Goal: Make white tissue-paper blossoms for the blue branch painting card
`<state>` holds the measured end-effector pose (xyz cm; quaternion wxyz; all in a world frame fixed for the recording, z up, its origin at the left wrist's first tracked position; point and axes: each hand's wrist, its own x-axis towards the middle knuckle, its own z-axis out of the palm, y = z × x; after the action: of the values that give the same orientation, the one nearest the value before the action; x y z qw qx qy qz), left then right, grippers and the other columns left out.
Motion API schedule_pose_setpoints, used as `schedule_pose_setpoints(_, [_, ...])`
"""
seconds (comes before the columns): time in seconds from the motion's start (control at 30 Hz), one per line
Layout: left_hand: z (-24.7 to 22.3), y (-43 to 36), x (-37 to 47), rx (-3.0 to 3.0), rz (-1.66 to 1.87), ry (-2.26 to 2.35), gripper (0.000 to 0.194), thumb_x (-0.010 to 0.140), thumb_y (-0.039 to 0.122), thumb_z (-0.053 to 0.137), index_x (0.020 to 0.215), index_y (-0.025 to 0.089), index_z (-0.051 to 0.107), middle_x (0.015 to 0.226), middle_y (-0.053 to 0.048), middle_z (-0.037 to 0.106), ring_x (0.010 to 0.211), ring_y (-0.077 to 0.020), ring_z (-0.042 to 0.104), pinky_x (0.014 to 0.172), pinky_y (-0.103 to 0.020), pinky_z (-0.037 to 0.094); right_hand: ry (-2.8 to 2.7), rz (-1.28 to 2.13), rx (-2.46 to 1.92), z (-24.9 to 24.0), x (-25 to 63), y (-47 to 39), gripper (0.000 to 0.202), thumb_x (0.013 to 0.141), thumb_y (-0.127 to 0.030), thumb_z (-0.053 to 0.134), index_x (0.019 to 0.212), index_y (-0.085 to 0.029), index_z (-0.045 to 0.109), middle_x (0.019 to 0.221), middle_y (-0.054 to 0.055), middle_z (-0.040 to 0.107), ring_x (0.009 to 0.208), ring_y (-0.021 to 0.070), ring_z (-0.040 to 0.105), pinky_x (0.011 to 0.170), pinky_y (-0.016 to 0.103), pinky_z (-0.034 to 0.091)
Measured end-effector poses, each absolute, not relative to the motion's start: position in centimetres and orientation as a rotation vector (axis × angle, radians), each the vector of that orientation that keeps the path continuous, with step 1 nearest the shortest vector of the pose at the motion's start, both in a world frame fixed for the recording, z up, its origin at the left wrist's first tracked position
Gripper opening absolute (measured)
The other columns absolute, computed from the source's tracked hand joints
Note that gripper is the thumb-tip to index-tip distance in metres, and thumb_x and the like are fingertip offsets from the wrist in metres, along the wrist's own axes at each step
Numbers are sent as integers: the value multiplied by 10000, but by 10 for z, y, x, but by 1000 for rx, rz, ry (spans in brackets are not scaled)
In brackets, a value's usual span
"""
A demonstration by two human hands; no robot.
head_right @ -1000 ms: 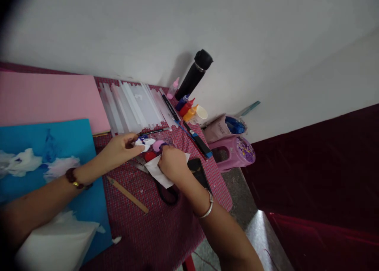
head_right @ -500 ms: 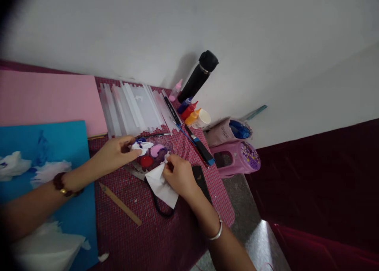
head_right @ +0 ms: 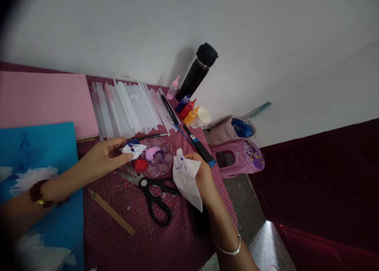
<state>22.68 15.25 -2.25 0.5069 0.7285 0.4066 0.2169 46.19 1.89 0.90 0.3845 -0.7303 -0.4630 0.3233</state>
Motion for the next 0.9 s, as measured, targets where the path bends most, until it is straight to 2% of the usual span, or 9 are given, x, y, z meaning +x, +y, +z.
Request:
schedule_pose_setpoints(0.07, [-23, 152, 226, 1736, 510, 981, 262, 738, 418, 522, 756, 158, 539, 660, 10, 497, 598, -123, 458, 513, -236, 334, -1496, 622, -1897, 10, 458, 22, 79, 769, -169, 563, 833, -191, 604, 793, 28, 588, 724, 165, 550, 647, 269, 429])
schedule_pose_setpoints(0.17, [-26, 153, 225, 1736, 518, 965, 258, 742, 417, 532, 760, 159, 532, 669, 14, 493, 605, -123, 460, 524, -239, 345, -1884, 366, -1913, 8, 447, 32, 190, 806, -88, 484, 904, -172, 623, 879, 67, 592, 836, 191, 554, 753, 305, 439])
schedule_pose_setpoints(0.3, [-29, 154, 223, 1768, 539, 927, 233, 754, 399, 539, 733, 168, 514, 656, 24, 471, 617, -127, 463, 529, -237, 346, -2110, 212, -2000, -2, 433, 44, 197, 845, -104, 468, 943, -158, 630, 924, 89, 594, 878, 207, 553, 834, 333, 443])
schedule_pose_setpoints(0.43, [-31, 153, 223, 1805, 549, 924, 210, 751, 375, 550, 708, 174, 505, 637, 31, 466, 605, -125, 457, 522, -233, 334, -2106, 298, -2028, -5, 432, 46, 230, 829, -80, 465, 975, -172, 618, 976, 82, 612, 899, 193, 579, 830, 304, 452])
schedule_pose_setpoints(0.57, [-33, 151, 224, 1842, 545, 926, 192, 752, 363, 560, 727, 175, 526, 641, 29, 494, 607, -127, 468, 520, -232, 331, -1813, 323, -2088, 7, 447, 37, 218, 788, -70, 456, 917, -178, 594, 845, 43, 641, 752, 170, 600, 695, 267, 460])
schedule_pose_setpoints(0.63, [-33, 151, 224, 1848, 544, 921, 190, 759, 360, 553, 729, 174, 529, 642, 29, 491, 604, -125, 465, 520, -232, 332, -1693, 260, -2092, 16, 456, 32, 243, 773, -72, 460, 950, -184, 583, 825, 29, 644, 720, 165, 597, 662, 258, 454])
schedule_pose_setpoints(0.77, [-31, 151, 224, 1850, 540, 918, 195, 755, 362, 552, 723, 171, 529, 643, 25, 489, 605, -125, 460, 523, -234, 337, -1710, -2, -2055, 21, 466, 34, 254, 791, -84, 467, 994, -182, 585, 897, 59, 642, 806, 191, 603, 720, 286, 459])
schedule_pose_setpoints(0.9, [-28, 152, 224, 1801, 552, 891, 188, 759, 356, 546, 732, 171, 527, 660, 23, 497, 620, -125, 466, 531, -231, 351, -2061, 67, -1982, 6, 456, 52, 233, 866, -90, 447, 989, -178, 624, 964, 84, 615, 880, 186, 586, 794, 285, 450])
